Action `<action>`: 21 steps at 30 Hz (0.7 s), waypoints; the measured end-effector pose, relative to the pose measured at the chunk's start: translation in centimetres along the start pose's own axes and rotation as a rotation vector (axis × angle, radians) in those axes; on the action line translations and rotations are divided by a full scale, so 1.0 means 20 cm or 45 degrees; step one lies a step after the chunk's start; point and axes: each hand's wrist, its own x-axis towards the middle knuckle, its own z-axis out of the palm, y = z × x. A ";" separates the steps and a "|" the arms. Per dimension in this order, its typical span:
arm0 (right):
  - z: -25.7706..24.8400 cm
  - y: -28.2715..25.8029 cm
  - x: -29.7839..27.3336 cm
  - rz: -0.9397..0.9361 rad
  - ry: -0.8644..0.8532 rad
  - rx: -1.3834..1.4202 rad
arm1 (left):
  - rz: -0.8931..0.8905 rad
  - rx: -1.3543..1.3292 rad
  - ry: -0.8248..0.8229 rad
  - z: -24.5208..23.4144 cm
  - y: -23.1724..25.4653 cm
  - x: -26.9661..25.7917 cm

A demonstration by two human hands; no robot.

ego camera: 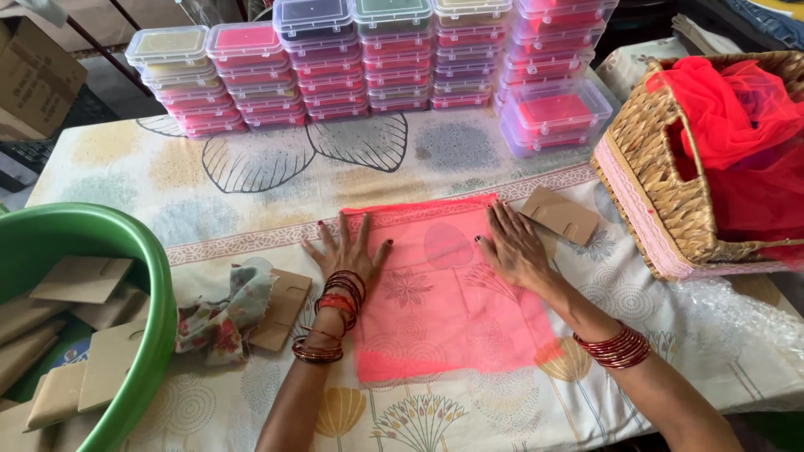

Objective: Wrapping small cardboard pieces with pink fabric and placing them into clear plastic storage containers.

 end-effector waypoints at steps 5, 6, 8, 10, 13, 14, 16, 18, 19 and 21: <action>-0.02 -0.06 -0.01 -0.014 0.076 0.044 | -0.028 -0.005 0.093 0.09 0.04 0.01; -0.03 -0.07 0.00 0.007 0.072 0.049 | 0.011 0.016 0.201 0.12 0.05 0.02; -0.18 -0.28 -0.03 -0.042 0.023 0.008 | 0.221 0.016 0.298 0.11 0.10 -0.12; -0.28 -0.42 -0.12 -0.081 -0.038 -0.040 | 0.442 0.008 0.384 0.19 0.15 -0.28; -0.30 -0.52 -0.29 -0.492 -0.281 0.252 | 0.689 -0.015 0.352 0.32 0.13 -0.52; -0.30 -0.52 -0.34 -0.564 -0.272 0.203 | 0.784 -0.056 0.333 0.31 0.09 -0.60; -0.31 -0.47 -0.41 -0.644 -0.269 0.160 | 0.869 -0.100 0.307 0.29 0.02 -0.75; -0.35 -0.38 -0.45 -0.616 -0.201 0.114 | 0.920 -0.093 0.508 0.29 -0.07 -0.88; -0.39 -0.35 -0.49 -0.622 -0.206 0.116 | 0.912 -0.097 0.506 0.19 -0.07 -0.94; -0.48 -0.30 -0.57 -0.528 -0.187 0.139 | 0.550 0.109 -0.557 -0.02 -0.06 -1.06</action>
